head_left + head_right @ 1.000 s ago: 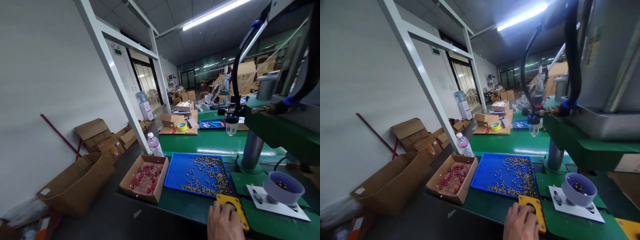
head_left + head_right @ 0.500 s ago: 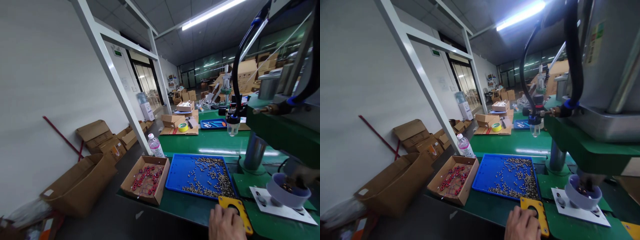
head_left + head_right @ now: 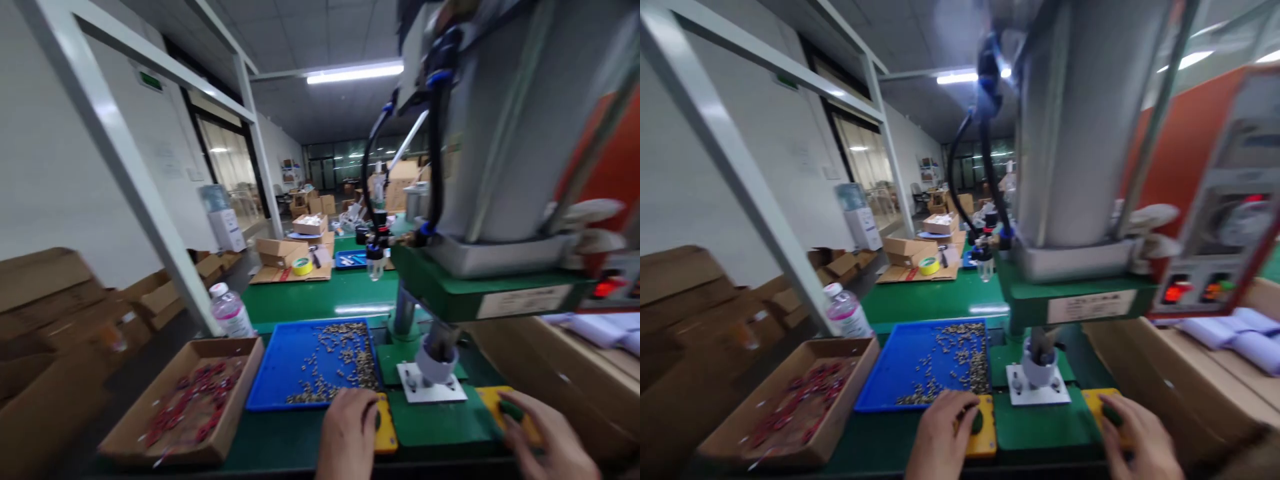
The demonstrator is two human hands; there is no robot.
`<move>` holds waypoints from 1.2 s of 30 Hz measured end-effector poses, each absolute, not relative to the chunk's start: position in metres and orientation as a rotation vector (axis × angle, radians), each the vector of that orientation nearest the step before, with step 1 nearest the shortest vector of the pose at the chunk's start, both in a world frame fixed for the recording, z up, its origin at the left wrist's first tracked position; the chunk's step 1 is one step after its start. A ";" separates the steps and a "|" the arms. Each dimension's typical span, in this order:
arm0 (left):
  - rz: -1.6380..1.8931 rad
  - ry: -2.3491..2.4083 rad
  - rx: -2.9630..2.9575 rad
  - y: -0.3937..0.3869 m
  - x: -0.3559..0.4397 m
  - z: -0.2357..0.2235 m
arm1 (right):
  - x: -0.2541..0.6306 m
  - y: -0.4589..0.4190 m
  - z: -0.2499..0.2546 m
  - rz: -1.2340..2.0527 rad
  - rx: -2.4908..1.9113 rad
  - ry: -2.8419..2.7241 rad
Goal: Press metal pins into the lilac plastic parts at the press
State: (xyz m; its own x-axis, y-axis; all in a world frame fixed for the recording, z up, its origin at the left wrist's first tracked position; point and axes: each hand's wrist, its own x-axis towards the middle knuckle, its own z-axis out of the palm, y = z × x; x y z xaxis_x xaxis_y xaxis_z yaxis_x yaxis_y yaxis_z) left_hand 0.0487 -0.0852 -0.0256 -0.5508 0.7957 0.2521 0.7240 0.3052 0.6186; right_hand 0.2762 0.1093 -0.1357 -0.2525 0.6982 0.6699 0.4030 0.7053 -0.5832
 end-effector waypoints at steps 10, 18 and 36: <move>1.156 2.224 1.647 -0.001 0.052 0.051 | 0.180 0.091 -0.059 0.948 -0.560 -1.749; 0.694 2.251 2.055 0.037 0.066 0.068 | 0.169 0.091 -0.046 0.956 -0.579 -1.753; 0.291 2.219 2.157 0.056 0.072 0.049 | 0.187 0.103 -0.086 0.713 -0.752 -1.922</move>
State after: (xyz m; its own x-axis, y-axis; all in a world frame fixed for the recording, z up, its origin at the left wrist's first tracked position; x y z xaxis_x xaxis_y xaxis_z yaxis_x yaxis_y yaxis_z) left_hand 0.0724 0.0561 0.0486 -0.0362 0.9937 0.1063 0.9874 0.0192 0.1568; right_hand 0.1868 0.1026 -0.0864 -0.3880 0.7445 0.5433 0.2103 0.6454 -0.7343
